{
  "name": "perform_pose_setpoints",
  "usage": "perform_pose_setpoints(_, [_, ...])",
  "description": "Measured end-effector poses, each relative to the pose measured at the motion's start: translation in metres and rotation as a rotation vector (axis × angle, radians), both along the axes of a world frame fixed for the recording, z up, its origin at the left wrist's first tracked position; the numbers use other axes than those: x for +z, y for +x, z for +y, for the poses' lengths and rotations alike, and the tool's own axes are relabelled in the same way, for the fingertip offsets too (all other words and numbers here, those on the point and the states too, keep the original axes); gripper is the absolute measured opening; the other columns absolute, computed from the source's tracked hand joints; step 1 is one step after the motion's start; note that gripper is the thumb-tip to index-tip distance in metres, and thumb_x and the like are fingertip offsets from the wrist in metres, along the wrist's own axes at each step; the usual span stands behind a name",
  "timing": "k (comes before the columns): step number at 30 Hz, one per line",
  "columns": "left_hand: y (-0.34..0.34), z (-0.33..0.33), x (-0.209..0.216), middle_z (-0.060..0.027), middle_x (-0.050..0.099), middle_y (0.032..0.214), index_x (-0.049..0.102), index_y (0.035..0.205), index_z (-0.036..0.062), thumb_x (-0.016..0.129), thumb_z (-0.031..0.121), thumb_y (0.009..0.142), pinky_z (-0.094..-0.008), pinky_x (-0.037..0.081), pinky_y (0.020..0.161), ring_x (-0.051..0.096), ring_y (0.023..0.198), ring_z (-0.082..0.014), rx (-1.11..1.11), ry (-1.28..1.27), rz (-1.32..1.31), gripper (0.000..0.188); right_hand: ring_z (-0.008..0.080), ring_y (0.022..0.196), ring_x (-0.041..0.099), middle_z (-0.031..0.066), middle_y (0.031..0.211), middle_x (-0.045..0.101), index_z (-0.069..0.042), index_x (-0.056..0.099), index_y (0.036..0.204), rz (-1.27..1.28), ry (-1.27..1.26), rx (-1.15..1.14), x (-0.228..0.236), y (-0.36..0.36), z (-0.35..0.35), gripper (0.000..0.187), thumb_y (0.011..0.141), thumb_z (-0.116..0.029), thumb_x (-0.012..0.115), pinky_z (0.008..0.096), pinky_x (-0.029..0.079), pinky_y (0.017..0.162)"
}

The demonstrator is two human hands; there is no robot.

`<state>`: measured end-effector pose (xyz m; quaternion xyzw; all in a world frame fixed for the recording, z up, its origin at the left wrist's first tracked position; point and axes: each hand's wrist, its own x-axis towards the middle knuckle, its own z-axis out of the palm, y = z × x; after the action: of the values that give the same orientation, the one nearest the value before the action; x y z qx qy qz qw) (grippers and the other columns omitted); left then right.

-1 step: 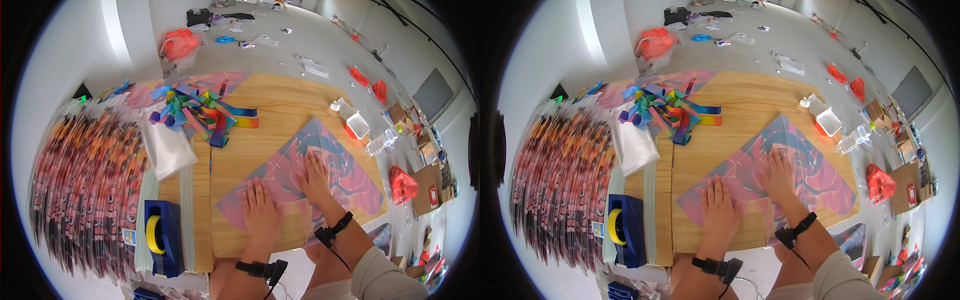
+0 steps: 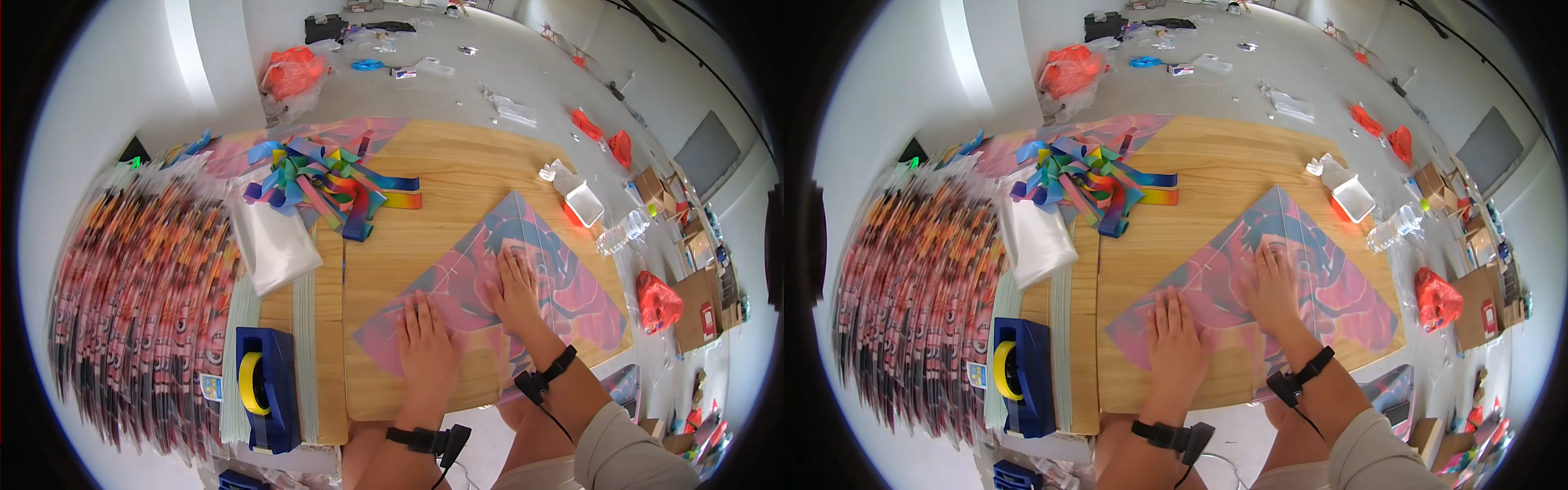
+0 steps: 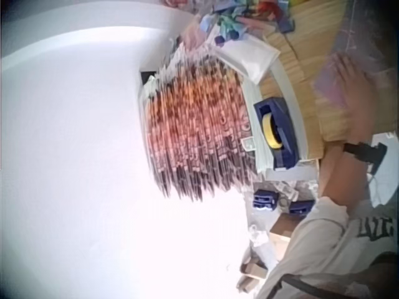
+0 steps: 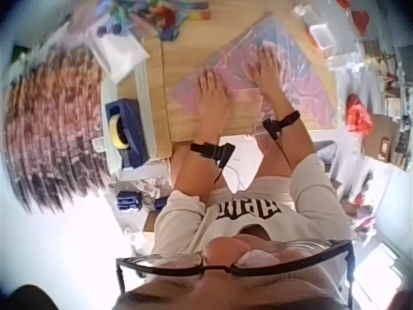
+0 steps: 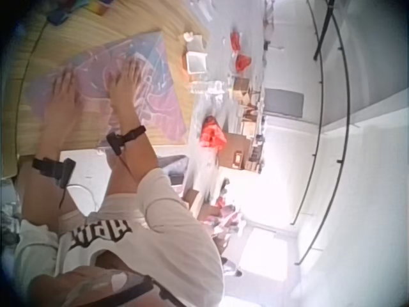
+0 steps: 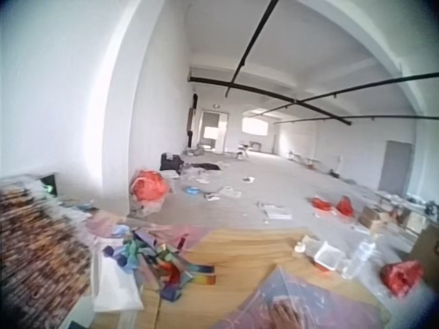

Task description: The recorder is assembling a printed kite by inserting plastic or wooden rods into the pre-cut fabric or plastic skin of the kite.

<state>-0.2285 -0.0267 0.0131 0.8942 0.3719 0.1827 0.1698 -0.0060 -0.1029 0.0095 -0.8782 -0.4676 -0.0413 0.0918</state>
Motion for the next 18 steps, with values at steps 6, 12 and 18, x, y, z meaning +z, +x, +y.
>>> perform_pose_setpoints(6, [0.005,-0.005,0.002,-0.0237,0.033,0.170,0.038,0.158,-0.0085,0.064,0.032,0.097,-0.0538,0.021,0.130,0.029,0.159,-0.0409,0.012,0.035,-0.014,0.078,0.0390,0.143,0.048,0.0157,0.151,0.055,-0.007,0.062,0.137,0.145,0.114,0.077,0.023,-0.012,0.020,0.048,0.096,-0.030,0.072,0.0492,0.036,0.119])
perform_pose_setpoints(12, [0.001,-0.004,-0.004,-0.0232,0.033,0.170,0.038,0.158,-0.0080,0.063,0.028,0.099,-0.0527,0.021,0.130,0.029,0.159,-0.0401,-0.011,0.006,-0.023,0.073,0.0332,0.107,0.064,0.0109,0.109,0.065,-0.009,0.068,0.106,0.154,0.250,0.100,0.007,-0.028,0.069,0.025,0.088,-0.024,0.076,0.0489,0.048,0.096])
perform_pose_setpoints(18, [-0.006,0.007,-0.003,-0.0221,0.036,0.169,0.041,0.158,-0.0063,0.061,0.027,0.101,-0.0524,0.021,0.130,0.031,0.158,-0.0394,-0.020,-0.017,-0.056,0.068,0.0302,0.094,0.068,0.0064,0.093,0.068,-0.011,0.067,0.091,0.243,0.259,0.028,-0.005,-0.033,0.083,0.016,0.087,-0.022,0.077,0.0450,0.048,0.089])
